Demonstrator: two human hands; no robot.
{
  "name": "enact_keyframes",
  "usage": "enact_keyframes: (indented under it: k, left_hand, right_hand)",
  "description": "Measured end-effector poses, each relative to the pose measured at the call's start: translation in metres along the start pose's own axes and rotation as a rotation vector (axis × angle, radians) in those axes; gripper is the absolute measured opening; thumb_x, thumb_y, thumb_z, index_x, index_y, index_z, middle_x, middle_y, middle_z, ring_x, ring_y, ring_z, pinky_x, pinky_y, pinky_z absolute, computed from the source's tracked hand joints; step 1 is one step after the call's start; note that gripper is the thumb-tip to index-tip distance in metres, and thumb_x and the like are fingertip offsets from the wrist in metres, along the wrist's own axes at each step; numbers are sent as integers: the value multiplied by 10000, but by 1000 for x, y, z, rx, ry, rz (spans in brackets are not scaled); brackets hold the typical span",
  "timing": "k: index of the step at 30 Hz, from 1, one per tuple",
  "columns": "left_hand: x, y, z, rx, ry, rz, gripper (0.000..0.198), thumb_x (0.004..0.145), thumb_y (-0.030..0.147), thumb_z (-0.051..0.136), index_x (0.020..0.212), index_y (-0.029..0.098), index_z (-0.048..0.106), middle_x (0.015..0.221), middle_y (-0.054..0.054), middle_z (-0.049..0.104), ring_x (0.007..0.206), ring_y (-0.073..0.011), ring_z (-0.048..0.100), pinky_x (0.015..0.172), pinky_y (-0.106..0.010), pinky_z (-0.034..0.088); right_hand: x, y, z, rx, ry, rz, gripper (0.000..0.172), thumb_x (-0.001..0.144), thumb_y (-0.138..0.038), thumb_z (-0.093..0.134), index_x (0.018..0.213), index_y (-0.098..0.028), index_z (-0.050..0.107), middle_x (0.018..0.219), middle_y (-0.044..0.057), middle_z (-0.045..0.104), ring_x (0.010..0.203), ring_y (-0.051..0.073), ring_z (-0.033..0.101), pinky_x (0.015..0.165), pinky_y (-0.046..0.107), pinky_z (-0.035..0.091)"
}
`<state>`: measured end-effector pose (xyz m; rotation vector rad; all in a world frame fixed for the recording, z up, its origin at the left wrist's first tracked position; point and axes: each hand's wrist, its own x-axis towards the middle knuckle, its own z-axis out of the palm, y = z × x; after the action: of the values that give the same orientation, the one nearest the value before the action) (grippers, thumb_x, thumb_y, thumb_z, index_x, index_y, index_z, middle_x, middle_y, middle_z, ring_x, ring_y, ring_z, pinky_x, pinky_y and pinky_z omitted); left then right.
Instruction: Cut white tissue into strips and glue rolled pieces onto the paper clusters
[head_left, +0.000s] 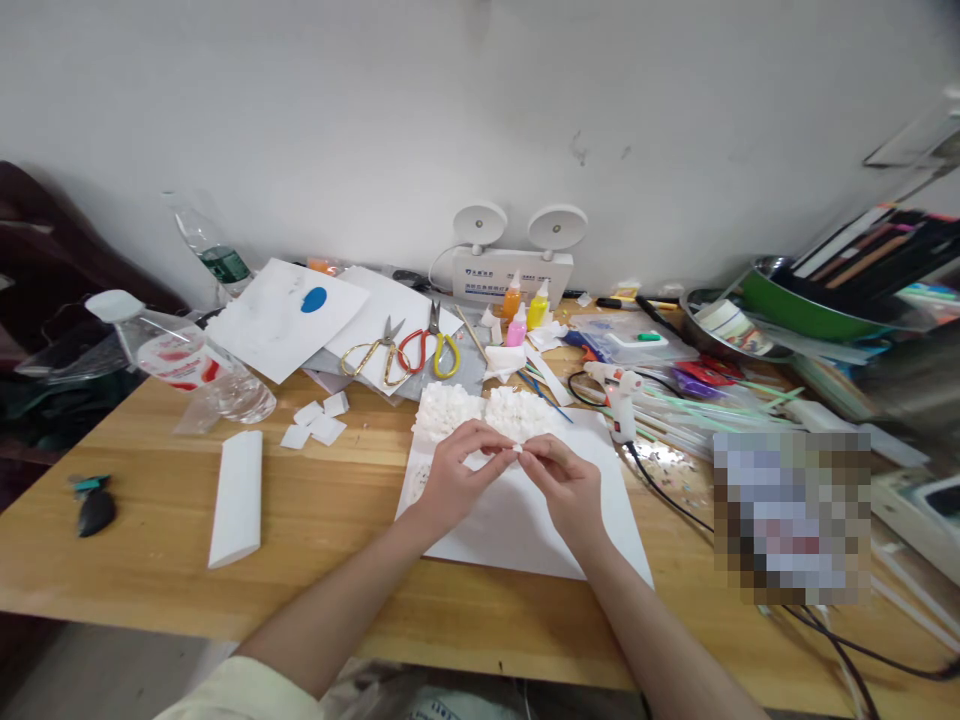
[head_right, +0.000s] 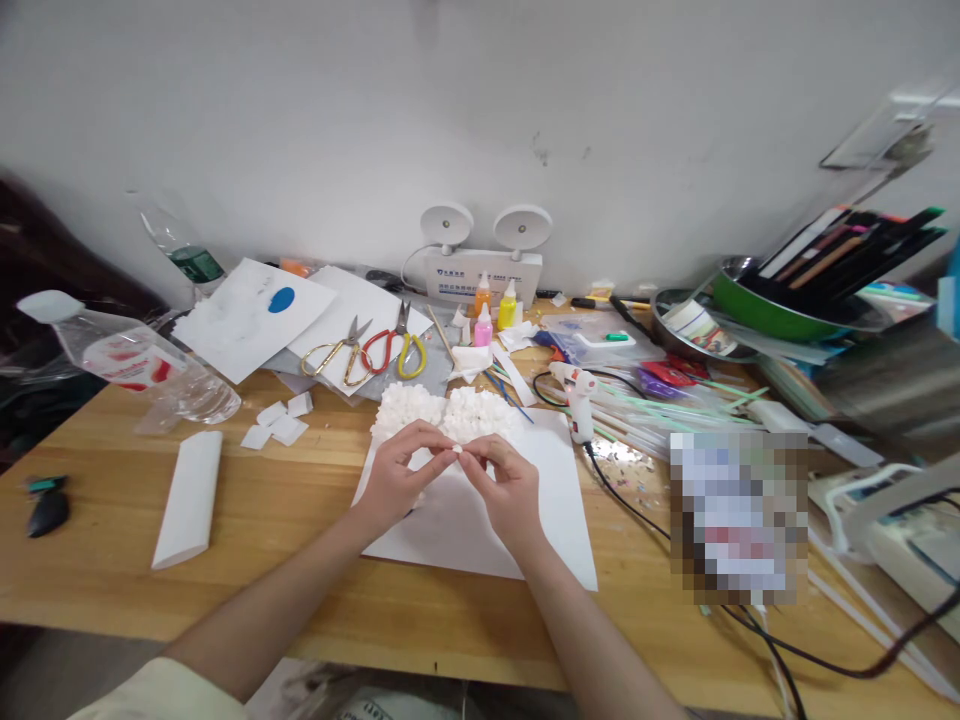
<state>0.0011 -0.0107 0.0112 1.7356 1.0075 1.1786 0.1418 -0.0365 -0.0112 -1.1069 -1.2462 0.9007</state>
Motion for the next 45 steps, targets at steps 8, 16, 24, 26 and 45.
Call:
enact_keyframes:
  k: [8, 16, 24, 26, 45]
  left_hand:
    - [2, -10, 0, -74, 31, -71, 134, 745, 307, 601, 739, 175, 624, 724, -28, 575, 697, -135, 539, 649, -270, 452]
    - [4, -11, -3, -202, 25, -183, 153, 742, 324, 598, 738, 172, 620, 758, -19, 551, 700, -119, 522, 652, -246, 438]
    - [5, -11, -5, -276, 41, -240, 154, 727, 324, 612, 736, 170, 619, 745, -9, 544, 705, -116, 524, 650, -233, 430]
    - [5, -11, -5, -289, 43, -240, 159, 723, 326, 616, 735, 168, 622, 742, -10, 542, 699, -117, 519, 647, -236, 427]
    - [7, -8, -6, -596, 151, -390, 179, 649, 318, 688, 677, 154, 623, 607, 22, 528, 590, -88, 464, 604, -228, 362]
  right_hand:
    - [4, 6, -6, -22, 71, 70, 90, 694, -285, 659, 726, -202, 643, 719, 20, 618, 696, 160, 550, 632, 292, 454]
    - [23, 9, -43, -174, 436, 64, 219, 701, -374, 637, 724, -158, 660, 649, 27, 641, 530, 132, 539, 546, 275, 439]
    - [46, 12, -107, -878, 426, 153, 505, 776, -566, 421, 576, -155, 634, 539, 60, 623, 554, 194, 567, 587, 309, 372]
    - [53, 22, -116, -988, 344, 171, 474, 727, -588, 470, 691, -146, 638, 645, 81, 645, 608, 209, 566, 575, 306, 366]
    - [33, -12, -84, -165, 255, 252, 257, 627, -412, 662, 732, -182, 618, 597, -1, 571, 482, 132, 476, 407, 240, 320]
